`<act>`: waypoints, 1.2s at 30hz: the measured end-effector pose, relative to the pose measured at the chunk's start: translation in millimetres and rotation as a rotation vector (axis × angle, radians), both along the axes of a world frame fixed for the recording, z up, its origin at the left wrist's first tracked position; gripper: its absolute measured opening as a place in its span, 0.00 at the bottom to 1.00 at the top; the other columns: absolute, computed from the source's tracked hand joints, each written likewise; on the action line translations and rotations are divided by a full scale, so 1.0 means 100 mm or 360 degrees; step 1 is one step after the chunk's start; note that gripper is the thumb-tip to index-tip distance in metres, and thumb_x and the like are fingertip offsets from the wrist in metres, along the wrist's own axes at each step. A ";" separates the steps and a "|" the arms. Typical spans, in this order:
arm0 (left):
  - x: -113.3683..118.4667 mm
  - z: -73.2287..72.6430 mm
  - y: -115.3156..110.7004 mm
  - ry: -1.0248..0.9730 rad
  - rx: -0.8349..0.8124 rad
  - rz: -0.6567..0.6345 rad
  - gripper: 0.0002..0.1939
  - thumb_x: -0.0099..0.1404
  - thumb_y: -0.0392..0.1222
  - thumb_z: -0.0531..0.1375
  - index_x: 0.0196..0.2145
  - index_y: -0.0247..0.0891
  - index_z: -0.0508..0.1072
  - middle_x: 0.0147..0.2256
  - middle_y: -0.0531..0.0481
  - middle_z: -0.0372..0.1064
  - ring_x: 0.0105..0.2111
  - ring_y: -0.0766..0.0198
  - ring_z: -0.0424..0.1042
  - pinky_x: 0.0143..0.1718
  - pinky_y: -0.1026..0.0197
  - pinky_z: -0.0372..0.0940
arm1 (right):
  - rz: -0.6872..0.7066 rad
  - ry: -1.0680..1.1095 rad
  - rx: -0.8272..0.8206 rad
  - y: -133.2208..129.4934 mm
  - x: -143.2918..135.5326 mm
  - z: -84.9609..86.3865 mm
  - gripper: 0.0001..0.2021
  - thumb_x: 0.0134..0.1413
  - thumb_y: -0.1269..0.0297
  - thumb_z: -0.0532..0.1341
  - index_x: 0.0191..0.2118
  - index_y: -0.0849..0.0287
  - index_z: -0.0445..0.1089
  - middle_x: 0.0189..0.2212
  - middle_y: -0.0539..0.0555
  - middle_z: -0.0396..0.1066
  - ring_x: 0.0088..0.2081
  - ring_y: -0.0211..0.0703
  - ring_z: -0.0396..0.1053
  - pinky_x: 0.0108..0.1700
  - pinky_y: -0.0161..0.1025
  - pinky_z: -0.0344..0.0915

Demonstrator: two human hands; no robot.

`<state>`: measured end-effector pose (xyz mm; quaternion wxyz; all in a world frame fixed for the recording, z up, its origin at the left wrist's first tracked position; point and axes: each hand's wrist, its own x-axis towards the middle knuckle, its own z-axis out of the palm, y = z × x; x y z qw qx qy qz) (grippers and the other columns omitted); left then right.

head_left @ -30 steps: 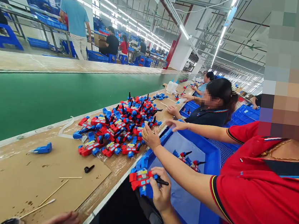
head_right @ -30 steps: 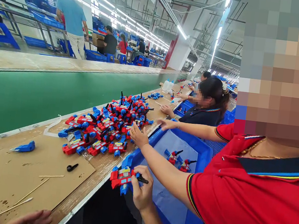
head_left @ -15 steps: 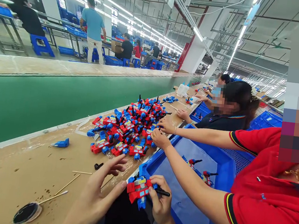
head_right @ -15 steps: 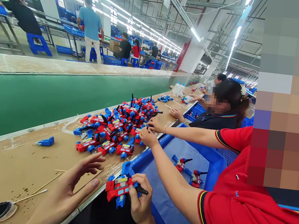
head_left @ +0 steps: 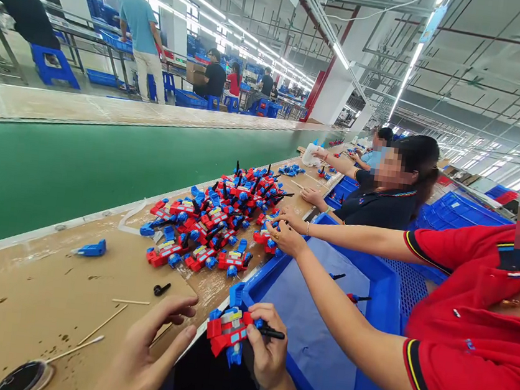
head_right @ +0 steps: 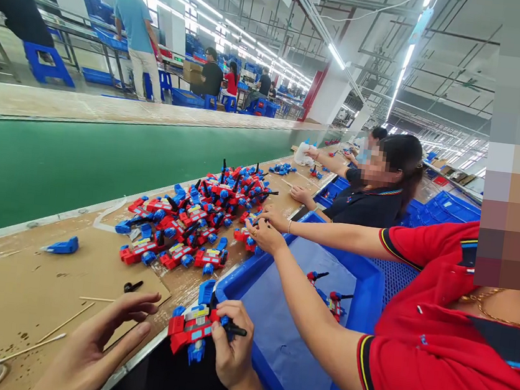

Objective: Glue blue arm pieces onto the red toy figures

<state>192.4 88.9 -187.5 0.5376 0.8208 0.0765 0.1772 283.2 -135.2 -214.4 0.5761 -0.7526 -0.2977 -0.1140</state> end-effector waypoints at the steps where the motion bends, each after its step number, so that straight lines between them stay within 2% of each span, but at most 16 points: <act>1: -0.01 -0.04 0.00 0.0027 -0.0015 -0.0003 0.19 0.69 0.53 0.60 0.55 0.46 0.71 0.50 0.50 0.72 0.47 0.64 0.74 0.48 0.67 0.70 | -0.0009 0.0002 -0.0005 0.00 0.00 0.00 0.05 0.64 0.68 0.57 0.41 0.59 0.70 0.40 0.53 0.70 0.44 0.38 0.71 0.47 0.35 0.67; 4: -0.01 -0.05 -0.01 0.0050 -0.0022 -0.0009 0.20 0.69 0.54 0.60 0.54 0.45 0.72 0.50 0.48 0.73 0.47 0.63 0.75 0.47 0.66 0.71 | -0.0023 0.0013 -0.0011 -0.01 0.00 -0.01 0.05 0.64 0.68 0.57 0.41 0.57 0.70 0.40 0.53 0.70 0.43 0.40 0.72 0.46 0.38 0.68; 11: 0.03 0.19 -0.03 0.0053 -0.0015 0.0029 0.20 0.66 0.57 0.61 0.47 0.42 0.78 0.44 0.45 0.77 0.41 0.61 0.78 0.42 0.66 0.75 | -0.0017 0.0054 0.0011 0.01 -0.01 -0.04 0.05 0.64 0.65 0.58 0.43 0.50 0.70 0.39 0.54 0.71 0.42 0.46 0.72 0.43 0.46 0.71; 17: 0.04 0.16 -0.05 0.0146 -0.0114 -0.0010 0.23 0.63 0.60 0.61 0.46 0.40 0.79 0.44 0.43 0.77 0.42 0.59 0.79 0.41 0.66 0.74 | 0.0017 0.0067 -0.0014 0.01 -0.02 0.00 0.05 0.64 0.66 0.58 0.43 0.49 0.69 0.39 0.53 0.71 0.42 0.45 0.72 0.43 0.46 0.71; 23: 0.05 0.11 -0.07 0.0288 -0.0282 0.0031 0.27 0.56 0.64 0.64 0.41 0.38 0.80 0.40 0.42 0.77 0.40 0.57 0.79 0.39 0.68 0.74 | 0.0029 0.0117 0.0006 0.03 -0.03 0.04 0.05 0.64 0.65 0.58 0.44 0.50 0.70 0.40 0.54 0.71 0.43 0.45 0.72 0.46 0.46 0.71; 29: 0.03 0.01 -0.04 0.0522 -0.0384 0.0010 0.34 0.53 0.68 0.64 0.45 0.36 0.78 0.47 0.41 0.76 0.45 0.57 0.77 0.46 0.66 0.74 | 0.0042 0.0125 0.0040 0.03 -0.05 -0.01 0.05 0.66 0.63 0.57 0.44 0.53 0.70 0.40 0.55 0.71 0.43 0.44 0.71 0.46 0.45 0.71; 32: 0.05 0.04 -0.05 0.0645 -0.0491 0.0065 0.39 0.48 0.71 0.64 0.46 0.35 0.77 0.49 0.41 0.75 0.47 0.56 0.76 0.49 0.65 0.73 | 0.0040 0.0086 0.0044 0.03 -0.04 -0.02 0.05 0.66 0.64 0.57 0.44 0.53 0.69 0.40 0.54 0.71 0.43 0.42 0.71 0.46 0.43 0.71; 36: 0.07 0.17 -0.09 0.0762 -0.0629 0.0152 0.41 0.40 0.70 0.67 0.44 0.36 0.77 0.48 0.44 0.76 0.47 0.56 0.76 0.48 0.68 0.72 | 0.0044 0.0090 0.0042 0.03 -0.03 0.01 0.06 0.67 0.62 0.56 0.45 0.52 0.69 0.41 0.54 0.71 0.44 0.43 0.72 0.47 0.44 0.71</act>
